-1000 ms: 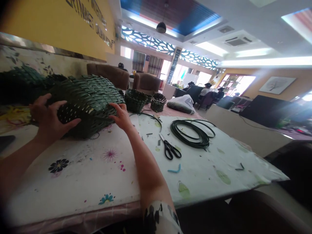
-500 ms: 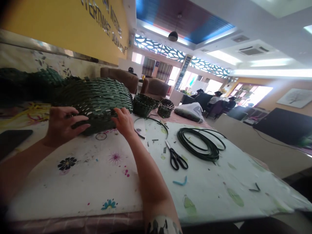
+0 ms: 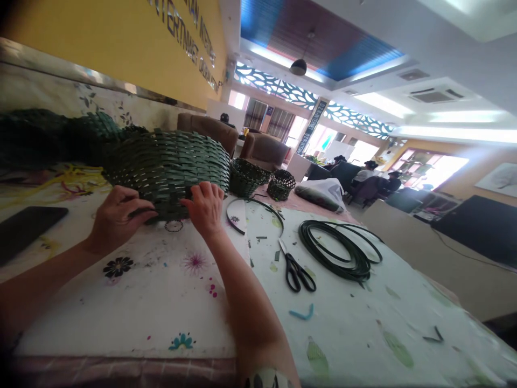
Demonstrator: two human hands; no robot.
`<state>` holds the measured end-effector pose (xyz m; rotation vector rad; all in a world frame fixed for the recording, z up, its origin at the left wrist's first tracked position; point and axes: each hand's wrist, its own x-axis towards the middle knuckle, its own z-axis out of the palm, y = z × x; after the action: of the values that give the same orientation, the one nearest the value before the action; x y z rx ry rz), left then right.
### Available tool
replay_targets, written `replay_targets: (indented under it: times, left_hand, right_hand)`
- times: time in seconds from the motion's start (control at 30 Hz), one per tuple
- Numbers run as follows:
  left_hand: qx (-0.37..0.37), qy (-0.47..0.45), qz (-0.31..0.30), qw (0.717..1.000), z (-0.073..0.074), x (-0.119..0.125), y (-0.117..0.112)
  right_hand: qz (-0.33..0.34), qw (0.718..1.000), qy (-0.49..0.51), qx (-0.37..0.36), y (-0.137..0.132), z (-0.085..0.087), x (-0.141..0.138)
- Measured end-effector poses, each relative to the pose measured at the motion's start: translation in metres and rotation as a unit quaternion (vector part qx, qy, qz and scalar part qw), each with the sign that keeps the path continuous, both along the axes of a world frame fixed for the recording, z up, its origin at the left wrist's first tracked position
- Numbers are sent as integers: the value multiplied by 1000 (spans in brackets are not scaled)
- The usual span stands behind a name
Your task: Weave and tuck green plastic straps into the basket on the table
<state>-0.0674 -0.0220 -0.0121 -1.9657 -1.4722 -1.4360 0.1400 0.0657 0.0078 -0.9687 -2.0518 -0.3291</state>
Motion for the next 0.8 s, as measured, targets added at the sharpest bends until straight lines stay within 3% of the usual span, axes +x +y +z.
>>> replay_targets:
  times: [0.23, 0.43, 0.53, 0.6, 0.67, 0.8]
  left_hand:
    - [35, -45, 41, 998, 3, -20, -14]
    - [21, -38, 17, 999, -2, -24, -13]
    - [31, -53, -3, 998, -2, -26, -12]
    - [42, -69, -15, 997, 0, -28, -11]
    - [41, -91, -29, 995, 2, -32, -9]
    - [17, -144, -70, 987, 6, -32, -9]
  right_hand:
    - [-16, 999, -35, 11, -32, 6, -23]
    - [-20, 997, -75, 3, -37, 15, -21]
    - [-22, 999, -27, 32, -19, 33, -7]
    - [-66, 994, 73, 44, 3, 48, 7]
    - [-89, 988, 127, -9, 27, 59, 23]
    - [-78, 988, 87, -100, 53, 63, 46]
